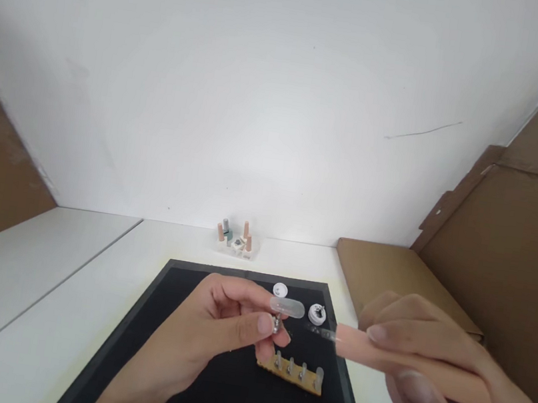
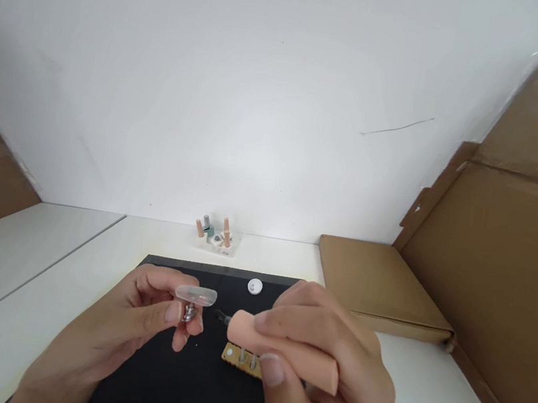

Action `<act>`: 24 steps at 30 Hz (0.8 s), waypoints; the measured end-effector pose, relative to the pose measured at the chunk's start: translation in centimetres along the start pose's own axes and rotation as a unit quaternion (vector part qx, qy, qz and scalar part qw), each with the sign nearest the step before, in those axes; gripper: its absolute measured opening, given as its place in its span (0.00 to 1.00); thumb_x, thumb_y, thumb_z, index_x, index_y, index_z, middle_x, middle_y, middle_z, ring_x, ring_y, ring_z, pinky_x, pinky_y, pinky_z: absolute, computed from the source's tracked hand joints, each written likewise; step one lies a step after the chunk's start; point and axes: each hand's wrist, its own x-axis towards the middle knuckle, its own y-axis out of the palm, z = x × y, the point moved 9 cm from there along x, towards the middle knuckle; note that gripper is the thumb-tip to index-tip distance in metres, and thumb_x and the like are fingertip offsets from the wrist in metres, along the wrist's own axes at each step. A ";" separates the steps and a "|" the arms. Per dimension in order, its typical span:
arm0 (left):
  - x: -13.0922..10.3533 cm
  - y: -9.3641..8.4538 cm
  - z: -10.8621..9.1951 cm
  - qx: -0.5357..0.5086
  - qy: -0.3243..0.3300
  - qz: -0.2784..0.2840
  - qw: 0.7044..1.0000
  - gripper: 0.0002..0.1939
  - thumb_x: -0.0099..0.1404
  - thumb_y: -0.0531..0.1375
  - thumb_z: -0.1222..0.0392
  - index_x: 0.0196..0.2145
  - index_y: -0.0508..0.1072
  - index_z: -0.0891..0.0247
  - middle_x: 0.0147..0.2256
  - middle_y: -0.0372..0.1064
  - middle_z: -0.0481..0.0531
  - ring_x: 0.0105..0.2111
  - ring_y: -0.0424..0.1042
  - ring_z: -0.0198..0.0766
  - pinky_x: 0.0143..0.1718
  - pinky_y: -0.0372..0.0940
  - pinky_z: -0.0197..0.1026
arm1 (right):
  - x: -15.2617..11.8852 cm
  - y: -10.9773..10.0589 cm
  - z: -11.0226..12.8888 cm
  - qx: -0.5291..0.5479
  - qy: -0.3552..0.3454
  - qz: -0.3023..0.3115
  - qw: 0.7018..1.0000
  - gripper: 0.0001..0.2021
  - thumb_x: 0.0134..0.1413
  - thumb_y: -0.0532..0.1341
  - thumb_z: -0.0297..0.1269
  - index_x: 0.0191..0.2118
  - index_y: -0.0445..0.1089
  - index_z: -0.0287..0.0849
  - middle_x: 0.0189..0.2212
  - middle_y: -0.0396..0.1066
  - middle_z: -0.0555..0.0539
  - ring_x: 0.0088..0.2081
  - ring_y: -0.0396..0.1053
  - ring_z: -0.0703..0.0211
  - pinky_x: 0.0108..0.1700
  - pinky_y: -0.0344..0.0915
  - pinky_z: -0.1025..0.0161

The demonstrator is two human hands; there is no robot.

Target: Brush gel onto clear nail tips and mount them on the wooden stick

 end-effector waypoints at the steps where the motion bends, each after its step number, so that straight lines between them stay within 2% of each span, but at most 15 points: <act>1: 0.0 0.0 0.0 0.000 0.000 0.000 1.000 0.07 0.52 0.76 0.59 0.28 0.85 0.62 0.23 0.81 0.49 0.20 0.74 0.27 0.25 0.69 0.26 | 0.0 0.0 0.0 -0.004 -0.003 -0.002 1.000 0.06 0.62 0.62 0.34 0.40 0.77 0.43 0.22 0.71 0.48 0.22 0.66 0.58 0.22 0.63 0.59; 6: -0.2 0.0 -0.2 0.027 0.000 -0.002 1.000 0.06 0.53 0.75 0.58 0.26 0.85 0.61 0.24 0.80 0.49 0.21 0.72 0.28 0.26 0.68 0.28 | 0.1 0.3 0.2 -0.005 -0.020 0.023 1.000 0.07 0.60 0.63 0.32 0.42 0.77 0.42 0.23 0.73 0.48 0.23 0.67 0.58 0.19 0.62 0.60; 10: 0.0 -0.2 -0.3 0.060 0.010 -0.004 0.998 0.07 0.54 0.75 0.56 0.26 0.85 0.61 0.24 0.80 0.49 0.21 0.71 0.27 0.27 0.68 0.29 | -0.2 -0.2 0.0 0.025 -0.025 -0.014 0.999 0.06 0.61 0.62 0.32 0.37 0.77 0.43 0.23 0.71 0.49 0.22 0.64 0.59 0.20 0.60 0.59; 12: 0.2 -0.4 -0.3 0.071 0.016 -0.007 0.997 0.06 0.54 0.74 0.56 0.27 0.86 0.60 0.24 0.80 0.49 0.22 0.70 0.27 0.28 0.67 0.29 | -0.4 -0.2 0.1 0.032 -0.033 -0.020 0.999 0.06 0.61 0.61 0.33 0.38 0.78 0.43 0.23 0.70 0.49 0.22 0.63 0.59 0.19 0.59 0.60; 16: 0.8 -0.3 -0.5 0.094 0.029 -0.015 0.995 0.05 0.55 0.74 0.56 0.29 0.86 0.59 0.25 0.79 0.49 0.24 0.71 0.29 0.28 0.67 0.29 | -0.2 0.7 0.2 0.030 -0.026 0.024 0.999 0.07 0.62 0.61 0.35 0.42 0.76 0.40 0.23 0.68 0.49 0.21 0.64 0.60 0.19 0.60 0.60; 21: 1.1 0.3 -0.9 0.135 0.048 -0.026 0.989 0.01 0.58 0.72 0.61 0.29 0.86 0.58 0.25 0.76 0.49 0.26 0.70 0.31 0.28 0.66 0.29 | 0.3 1.4 0.4 0.007 -0.023 0.097 0.995 0.07 0.64 0.60 0.37 0.41 0.74 0.42 0.25 0.68 0.50 0.22 0.66 0.62 0.21 0.64 0.61; 24: 1.1 0.7 -1.1 0.140 0.056 -0.020 0.988 0.03 0.60 0.70 0.63 0.30 0.86 0.57 0.26 0.75 0.49 0.27 0.70 0.30 0.29 0.66 0.29 | 0.3 1.4 0.3 0.002 -0.018 0.117 0.993 0.07 0.64 0.60 0.37 0.42 0.74 0.42 0.25 0.68 0.50 0.22 0.67 0.62 0.23 0.65 0.61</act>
